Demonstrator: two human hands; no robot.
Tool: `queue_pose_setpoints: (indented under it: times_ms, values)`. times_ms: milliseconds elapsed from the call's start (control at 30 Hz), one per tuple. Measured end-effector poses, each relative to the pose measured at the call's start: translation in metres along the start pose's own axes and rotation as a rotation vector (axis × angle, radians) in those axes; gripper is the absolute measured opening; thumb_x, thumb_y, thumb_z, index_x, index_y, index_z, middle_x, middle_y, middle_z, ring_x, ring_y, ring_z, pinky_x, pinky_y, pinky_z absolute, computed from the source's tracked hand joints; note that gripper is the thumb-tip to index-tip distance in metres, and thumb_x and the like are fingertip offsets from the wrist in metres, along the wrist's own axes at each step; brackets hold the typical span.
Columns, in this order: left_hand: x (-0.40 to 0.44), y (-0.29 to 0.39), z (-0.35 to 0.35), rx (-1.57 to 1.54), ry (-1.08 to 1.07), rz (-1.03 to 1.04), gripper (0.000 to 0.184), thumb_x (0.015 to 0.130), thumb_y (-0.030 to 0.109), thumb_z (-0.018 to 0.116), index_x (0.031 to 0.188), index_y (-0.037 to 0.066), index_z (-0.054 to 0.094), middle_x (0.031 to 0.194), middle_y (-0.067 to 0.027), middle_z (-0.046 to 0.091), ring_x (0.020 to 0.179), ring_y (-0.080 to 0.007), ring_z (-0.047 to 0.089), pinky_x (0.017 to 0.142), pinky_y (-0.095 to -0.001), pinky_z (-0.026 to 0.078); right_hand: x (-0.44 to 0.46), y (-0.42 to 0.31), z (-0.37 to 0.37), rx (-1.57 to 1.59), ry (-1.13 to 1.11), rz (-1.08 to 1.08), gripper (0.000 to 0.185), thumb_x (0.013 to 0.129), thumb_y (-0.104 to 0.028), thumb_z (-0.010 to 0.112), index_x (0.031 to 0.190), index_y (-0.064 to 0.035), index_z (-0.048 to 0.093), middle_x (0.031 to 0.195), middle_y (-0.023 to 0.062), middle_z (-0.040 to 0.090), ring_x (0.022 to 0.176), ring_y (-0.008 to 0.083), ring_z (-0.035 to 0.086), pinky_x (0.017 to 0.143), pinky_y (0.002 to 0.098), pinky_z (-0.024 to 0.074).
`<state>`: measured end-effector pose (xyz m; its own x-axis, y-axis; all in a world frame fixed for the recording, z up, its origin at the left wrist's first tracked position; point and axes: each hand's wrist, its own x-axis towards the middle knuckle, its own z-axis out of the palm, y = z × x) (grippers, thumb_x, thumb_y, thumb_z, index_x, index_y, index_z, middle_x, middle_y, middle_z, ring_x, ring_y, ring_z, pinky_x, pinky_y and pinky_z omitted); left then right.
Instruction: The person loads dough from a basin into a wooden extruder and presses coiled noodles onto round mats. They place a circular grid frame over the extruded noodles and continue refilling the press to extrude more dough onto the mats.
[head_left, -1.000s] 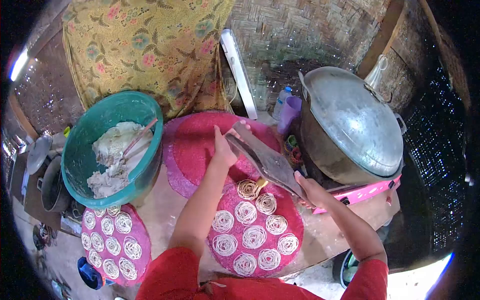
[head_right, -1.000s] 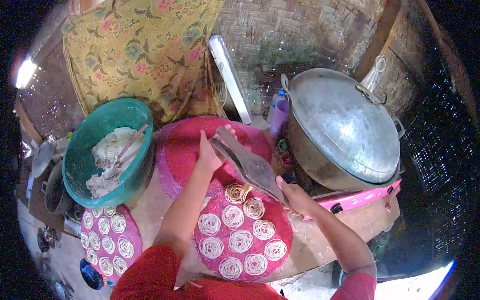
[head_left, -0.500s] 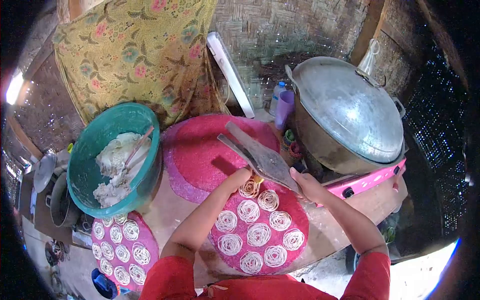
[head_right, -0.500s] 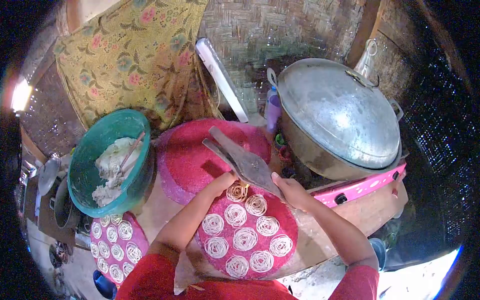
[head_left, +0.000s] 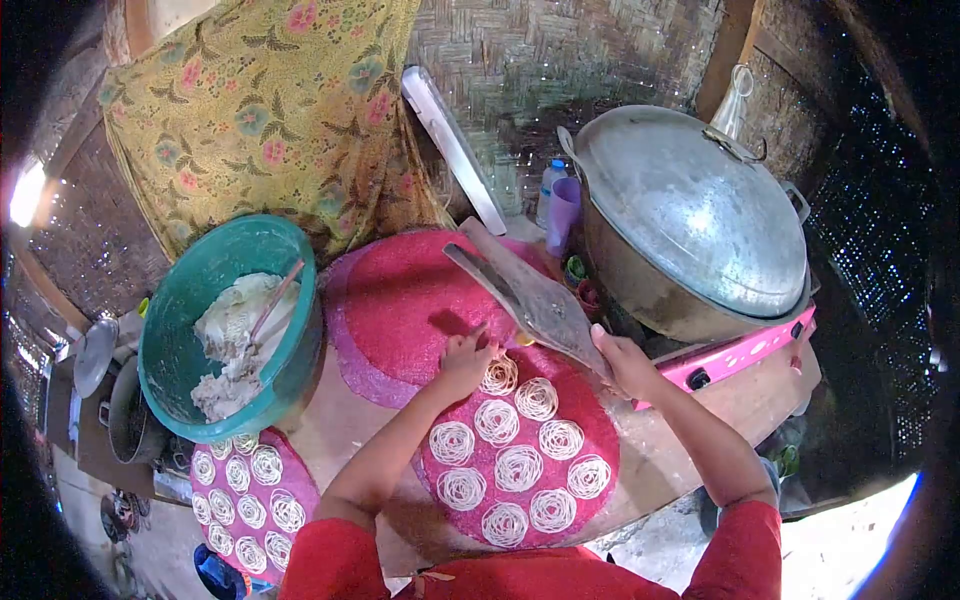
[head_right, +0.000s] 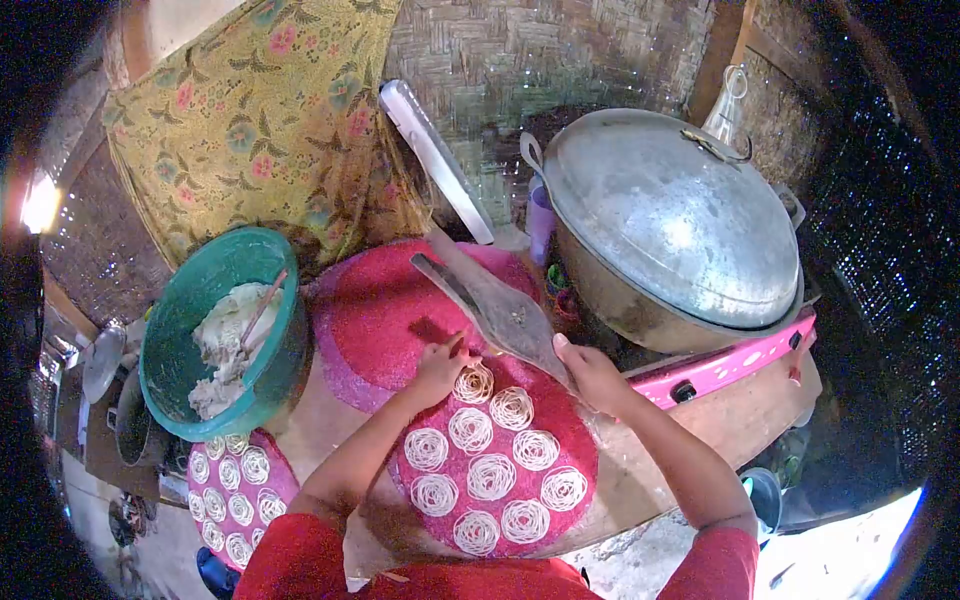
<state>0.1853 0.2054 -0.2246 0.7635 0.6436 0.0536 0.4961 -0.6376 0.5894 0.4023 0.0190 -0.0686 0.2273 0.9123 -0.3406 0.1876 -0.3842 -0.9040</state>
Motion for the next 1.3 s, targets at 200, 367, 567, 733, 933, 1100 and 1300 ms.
queue_pose_setpoints:
  times_ms: [200, 367, 567, 733, 933, 1100, 1300]
  values:
    - [-0.045, 0.062, -0.062, 0.462, 0.221, 0.184, 0.054, 0.083, 0.036, 0.054, 0.129, 0.009, 0.048, 0.141, -0.0151, 0.032, 0.122, -0.0380, 0.034, 0.099, -0.0497, 0.029, -0.032, -0.009, -0.006, 0.092, -0.019, -0.085, 0.059, 0.093, -0.056, 0.034, 0.083, -0.0038, 0.060, 0.058, -0.0005, 0.048, 0.049, 0.0087, 0.042, 0.046, 0.0254, 0.0323]
    - [-0.005, 0.135, -0.128, -1.786, 0.358, 0.017, 0.079, 0.084, 0.068, 0.034, 0.130, 0.005, 0.042, 0.123, -0.0161, 0.050, 0.110, -0.0299, 0.048, 0.090, -0.0433, 0.038, -0.073, -0.026, -0.015, -0.077, -0.076, 0.088, 0.072, 0.089, -0.066, 0.024, 0.089, -0.0045, 0.061, 0.057, 0.0015, 0.048, 0.043, 0.0095, 0.040, 0.041, 0.0249, 0.0321]
    - [0.044, 0.175, -0.103, -2.288, 0.133, 0.080, 0.062, 0.085, 0.071, 0.026, 0.069, 0.013, 0.045, 0.057, -0.0008, 0.043, 0.056, -0.0189, 0.045, 0.067, -0.0355, 0.041, -0.088, -0.020, -0.037, 0.169, -0.294, 0.296, 0.072, 0.089, -0.067, 0.019, 0.080, -0.0061, 0.056, 0.058, 0.0030, 0.052, 0.046, 0.0121, 0.049, 0.042, 0.0246, 0.0385]
    - [0.081, 0.132, 0.006, -2.397, 0.220, -0.285, 0.063, 0.083, 0.072, 0.025, 0.057, 0.017, 0.039, 0.047, 0.0019, 0.035, 0.045, -0.0169, 0.037, 0.056, -0.0342, 0.035, -0.078, 0.012, -0.045, -0.102, -0.194, 0.477, 0.076, 0.087, -0.070, 0.018, 0.088, -0.0051, 0.057, 0.059, 0.0061, 0.055, 0.043, 0.0150, 0.052, 0.039, 0.0281, 0.0428]
    - [0.089, 0.122, -0.002, -2.421, 0.166, -0.246, 0.064, 0.082, 0.074, 0.023, 0.057, 0.017, 0.039, 0.046, 0.0028, 0.034, 0.043, -0.0159, 0.036, 0.054, -0.0336, 0.035, -0.067, 0.020, -0.034, -0.276, -0.029, 0.464, 0.077, 0.085, -0.072, 0.019, 0.080, -0.0047, 0.056, 0.054, 0.0059, 0.051, 0.041, 0.0156, 0.049, 0.038, 0.0293, 0.0404]
    - [0.075, 0.133, -0.013, -2.427, 0.171, -0.305, 0.062, 0.083, 0.072, 0.024, 0.054, 0.018, 0.038, 0.044, 0.0039, 0.035, 0.042, -0.0142, 0.035, 0.053, -0.0326, 0.033, -0.090, -0.010, -0.033, -0.287, -0.061, 0.470, 0.084, 0.084, -0.073, 0.014, 0.064, -0.0007, 0.051, 0.053, 0.0081, 0.050, 0.041, 0.0174, 0.050, 0.036, 0.0316, 0.0412]
    - [0.086, 0.145, -0.015, -2.474, 0.171, -0.271, 0.060, 0.084, 0.069, 0.027, 0.054, 0.019, 0.038, 0.043, 0.0044, 0.034, 0.040, -0.0142, 0.034, 0.052, -0.0316, 0.034, -0.085, -0.013, -0.044, -0.400, 0.004, 0.432, 0.080, 0.088, -0.067, 0.017, 0.067, 0.0009, 0.053, 0.052, 0.0085, 0.049, 0.039, 0.0185, 0.049, 0.036, 0.0321, 0.0399]
